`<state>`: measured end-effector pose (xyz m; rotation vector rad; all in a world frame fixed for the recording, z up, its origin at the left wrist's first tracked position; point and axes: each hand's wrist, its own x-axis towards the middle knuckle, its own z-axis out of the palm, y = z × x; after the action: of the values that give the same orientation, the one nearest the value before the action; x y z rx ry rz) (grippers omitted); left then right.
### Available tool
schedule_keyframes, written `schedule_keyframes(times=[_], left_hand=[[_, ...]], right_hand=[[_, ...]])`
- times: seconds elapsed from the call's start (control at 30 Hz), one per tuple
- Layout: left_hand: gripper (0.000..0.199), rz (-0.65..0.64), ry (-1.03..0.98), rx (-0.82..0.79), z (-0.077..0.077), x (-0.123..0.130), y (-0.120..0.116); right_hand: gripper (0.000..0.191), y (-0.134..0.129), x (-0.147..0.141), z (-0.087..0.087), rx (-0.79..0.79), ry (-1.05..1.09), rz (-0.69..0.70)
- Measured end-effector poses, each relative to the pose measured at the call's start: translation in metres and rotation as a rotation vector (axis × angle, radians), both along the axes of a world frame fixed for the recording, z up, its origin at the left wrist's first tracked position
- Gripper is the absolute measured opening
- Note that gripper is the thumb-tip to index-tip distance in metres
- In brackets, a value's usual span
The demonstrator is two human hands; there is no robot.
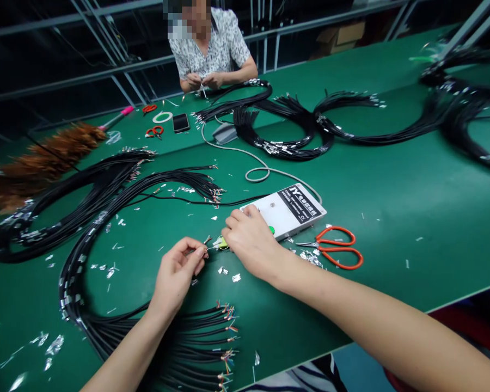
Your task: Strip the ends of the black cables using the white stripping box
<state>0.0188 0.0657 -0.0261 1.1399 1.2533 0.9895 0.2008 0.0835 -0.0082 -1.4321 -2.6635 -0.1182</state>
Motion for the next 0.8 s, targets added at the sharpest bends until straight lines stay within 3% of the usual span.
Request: schedule_keyframes(times=[0.17,0.57,0.6,0.73,0.8], left_hand=[[0.026,0.027,0.01,0.013,-0.007,0.004,0.001],[0.026,0.008,0.081,0.028,-0.009,0.007,0.004],[0.026,0.01,0.093,0.033,-0.01,0.007,0.004],[0.021,0.025,0.147,0.055,-0.012,0.006,0.001],[0.019,0.032,0.164,0.065,-0.014,0.005,0.001]], right_hand=[[0.014,-0.001,-0.001,-0.006,0.074,0.032,0.019],[0.005,-0.008,-0.002,-0.003,0.062,0.042,-0.025],[0.001,-0.01,-0.001,-0.002,0.064,0.058,-0.022],[0.02,-0.024,0.017,0.003,0.152,0.244,-0.024],[0.015,-0.036,0.031,0.003,0.239,0.39,-0.08]])
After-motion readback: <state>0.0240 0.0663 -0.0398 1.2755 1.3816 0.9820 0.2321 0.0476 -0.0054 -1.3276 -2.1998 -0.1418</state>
